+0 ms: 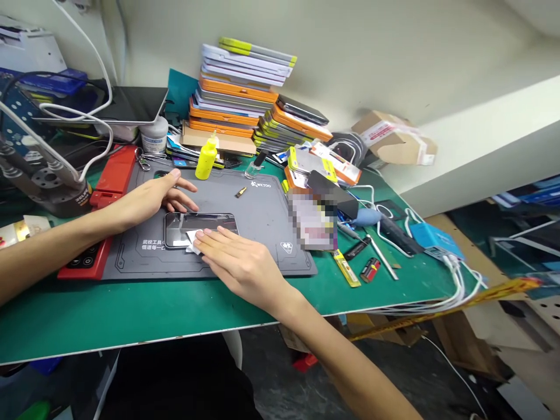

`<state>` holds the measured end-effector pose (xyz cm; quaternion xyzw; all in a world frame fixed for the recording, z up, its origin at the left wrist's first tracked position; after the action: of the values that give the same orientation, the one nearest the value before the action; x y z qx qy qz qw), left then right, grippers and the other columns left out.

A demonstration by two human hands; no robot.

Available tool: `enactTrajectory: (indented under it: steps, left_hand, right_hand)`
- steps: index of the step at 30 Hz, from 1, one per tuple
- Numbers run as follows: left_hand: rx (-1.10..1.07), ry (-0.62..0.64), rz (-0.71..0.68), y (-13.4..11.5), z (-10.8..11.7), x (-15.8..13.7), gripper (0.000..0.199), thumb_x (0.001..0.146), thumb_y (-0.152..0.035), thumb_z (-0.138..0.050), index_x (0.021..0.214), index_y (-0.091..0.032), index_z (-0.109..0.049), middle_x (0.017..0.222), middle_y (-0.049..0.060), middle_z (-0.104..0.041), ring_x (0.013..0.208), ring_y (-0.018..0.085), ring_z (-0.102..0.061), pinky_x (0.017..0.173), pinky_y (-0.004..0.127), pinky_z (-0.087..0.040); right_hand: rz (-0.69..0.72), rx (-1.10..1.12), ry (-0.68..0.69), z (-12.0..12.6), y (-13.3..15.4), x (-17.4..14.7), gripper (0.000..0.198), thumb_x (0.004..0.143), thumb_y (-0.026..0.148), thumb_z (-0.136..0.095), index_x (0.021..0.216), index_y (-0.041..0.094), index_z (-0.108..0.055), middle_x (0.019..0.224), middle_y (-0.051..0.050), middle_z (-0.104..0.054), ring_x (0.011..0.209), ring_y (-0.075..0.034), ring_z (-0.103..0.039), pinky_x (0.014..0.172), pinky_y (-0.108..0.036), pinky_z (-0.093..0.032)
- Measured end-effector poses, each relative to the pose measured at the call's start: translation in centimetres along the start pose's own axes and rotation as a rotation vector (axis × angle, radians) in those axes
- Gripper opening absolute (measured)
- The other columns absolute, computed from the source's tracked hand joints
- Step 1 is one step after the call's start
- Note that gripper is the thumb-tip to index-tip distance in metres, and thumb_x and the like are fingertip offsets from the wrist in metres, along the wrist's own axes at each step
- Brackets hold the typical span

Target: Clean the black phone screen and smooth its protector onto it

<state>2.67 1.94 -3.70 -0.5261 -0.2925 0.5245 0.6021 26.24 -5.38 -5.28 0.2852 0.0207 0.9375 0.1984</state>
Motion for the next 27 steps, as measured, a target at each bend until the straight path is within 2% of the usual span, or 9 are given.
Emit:
enactTrajectory:
  steps: [6,14,21,27]
  left_hand:
    - [0.023,0.019,-0.042,0.4,0.3,0.2,0.066,0.119,-0.057,-0.021,0.132,-0.011,-0.066,0.113,0.014,-0.081,0.093,0.022,-0.072,0.087,0.036,-0.050]
    - [-0.019,0.011,-0.024,0.0,-0.1,0.0,0.062,0.120,-0.051,-0.022,0.131,-0.010,-0.066,0.111,0.014,-0.081,0.092,0.021,-0.071,0.085,0.032,-0.050]
    - [0.007,0.011,-0.042,0.3,0.2,0.3,0.063,0.120,-0.052,-0.021,0.129,-0.010,-0.067,0.110,0.014,-0.081,0.093,0.021,-0.072,0.086,0.034,-0.049]
    - [-0.009,0.002,-0.020,-0.2,0.1,0.0,0.060,0.120,-0.046,-0.021,0.130,-0.008,-0.067,0.108,0.013,-0.081,0.089,0.020,-0.072,0.085,0.031,-0.050]
  right_hand:
    - [0.029,-0.084,-0.006,-1.1,1.1,1.9,0.035,0.114,0.020,-0.058,0.142,0.006,-0.072,0.151,-0.010,-0.066,0.141,-0.023,-0.067,0.132,-0.040,-0.046]
    - [0.015,-0.146,0.014,0.6,0.1,0.1,0.033,0.110,0.016,-0.065,0.141,0.009,-0.074,0.152,-0.008,-0.066,0.139,-0.024,-0.068,0.127,-0.044,-0.053]
    - [0.077,-0.138,-0.020,-0.3,0.8,1.4,0.033,0.111,0.018,-0.062,0.140,0.006,-0.073,0.148,-0.009,-0.069,0.140,-0.022,-0.068,0.129,-0.040,-0.050]
    - [0.074,-0.168,0.008,0.8,-0.9,0.2,0.033,0.109,0.013,-0.065,0.140,0.006,-0.073,0.147,-0.008,-0.071,0.140,-0.026,-0.068,0.128,-0.046,-0.052]
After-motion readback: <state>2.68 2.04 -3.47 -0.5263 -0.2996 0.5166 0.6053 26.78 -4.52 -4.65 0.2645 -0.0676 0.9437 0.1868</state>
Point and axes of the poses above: each hand's wrist, its own x-axis towards the middle knuckle, its own z-axis out of the back of the hand, y = z × x, the point moved 3 cm from there along x, towards the middle knuckle
